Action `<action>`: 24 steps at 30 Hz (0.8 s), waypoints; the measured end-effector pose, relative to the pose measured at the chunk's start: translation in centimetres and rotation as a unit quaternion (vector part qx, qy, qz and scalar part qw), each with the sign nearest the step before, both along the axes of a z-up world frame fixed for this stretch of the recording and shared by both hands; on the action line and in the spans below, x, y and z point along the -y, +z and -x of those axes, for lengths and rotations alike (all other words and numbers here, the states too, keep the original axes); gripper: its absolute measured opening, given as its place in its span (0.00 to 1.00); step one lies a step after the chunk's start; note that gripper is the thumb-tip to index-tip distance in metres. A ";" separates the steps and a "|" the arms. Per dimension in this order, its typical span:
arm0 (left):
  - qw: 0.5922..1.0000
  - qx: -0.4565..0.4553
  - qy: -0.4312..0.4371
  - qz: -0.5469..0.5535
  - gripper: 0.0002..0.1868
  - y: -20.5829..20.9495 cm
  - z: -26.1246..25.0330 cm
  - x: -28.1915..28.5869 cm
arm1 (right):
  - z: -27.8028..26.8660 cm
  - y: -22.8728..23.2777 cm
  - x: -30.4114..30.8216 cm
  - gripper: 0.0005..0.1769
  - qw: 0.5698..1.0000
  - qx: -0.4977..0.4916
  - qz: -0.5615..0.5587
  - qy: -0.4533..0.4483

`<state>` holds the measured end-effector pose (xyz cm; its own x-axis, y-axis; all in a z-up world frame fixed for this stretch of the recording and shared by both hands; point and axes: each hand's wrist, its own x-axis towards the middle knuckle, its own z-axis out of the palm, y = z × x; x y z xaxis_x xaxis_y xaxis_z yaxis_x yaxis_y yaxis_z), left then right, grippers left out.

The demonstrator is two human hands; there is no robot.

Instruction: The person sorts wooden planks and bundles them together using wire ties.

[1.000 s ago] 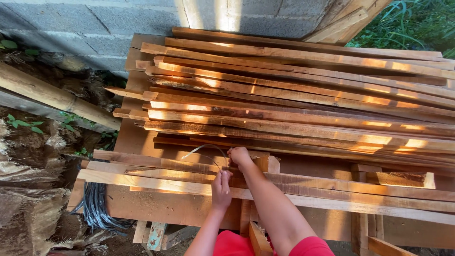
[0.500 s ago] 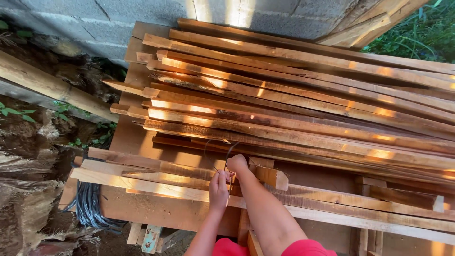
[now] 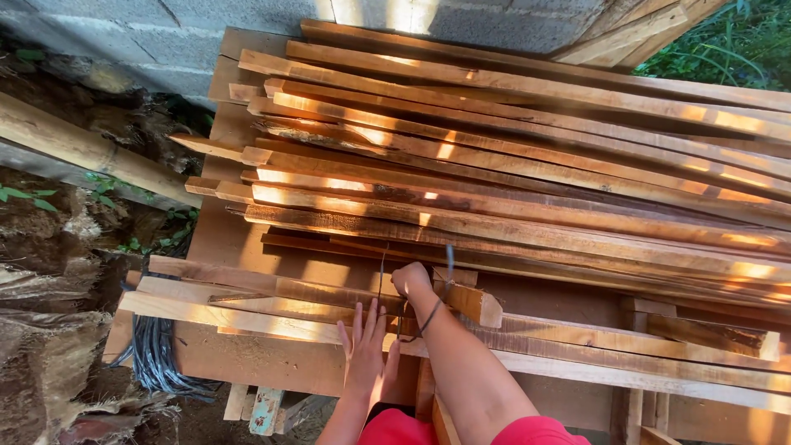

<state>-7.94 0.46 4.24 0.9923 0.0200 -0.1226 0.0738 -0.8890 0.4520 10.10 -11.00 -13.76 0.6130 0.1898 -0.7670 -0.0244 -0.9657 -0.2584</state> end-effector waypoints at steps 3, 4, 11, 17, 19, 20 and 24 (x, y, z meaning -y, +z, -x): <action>0.997 0.058 -0.036 -0.028 0.41 -1.2 0.9 0.0 | 0.2 1.2 0.1 0.14 0.962 0.057 0.050 0.261; 0.997 0.057 -0.034 -0.028 0.41 -0.3 0.4 0.5 | 0.3 0.8 0.3 0.14 0.962 0.056 0.049 0.263; 0.995 0.058 0.079 -0.034 0.27 3.5 -4.6 2.7 | -0.1 -0.2 0.7 0.16 0.999 0.012 0.004 0.038; 0.982 0.094 0.088 0.138 0.13 2.4 -5.4 2.1 | -0.8 -3.3 0.8 0.15 0.985 0.051 -0.004 0.165; 0.973 0.113 0.092 0.180 0.13 2.8 -5.3 1.9 | -1.0 -3.7 0.4 0.16 0.993 0.024 -0.014 0.114; 0.966 0.115 0.091 0.215 0.11 3.2 -5.3 1.7 | -0.9 -4.1 0.1 0.13 0.996 -0.045 -0.047 -0.057; 0.965 0.153 0.054 0.208 0.07 3.3 -5.1 1.9 | -0.9 -3.5 0.9 0.18 0.989 -0.087 -0.060 -0.107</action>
<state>-2.86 -1.48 7.49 0.9782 0.1379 0.1554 -0.0371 -0.6201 0.7836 10.99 -11.94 -17.21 0.5091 0.1657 -0.8446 -0.2787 -0.8967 -0.3439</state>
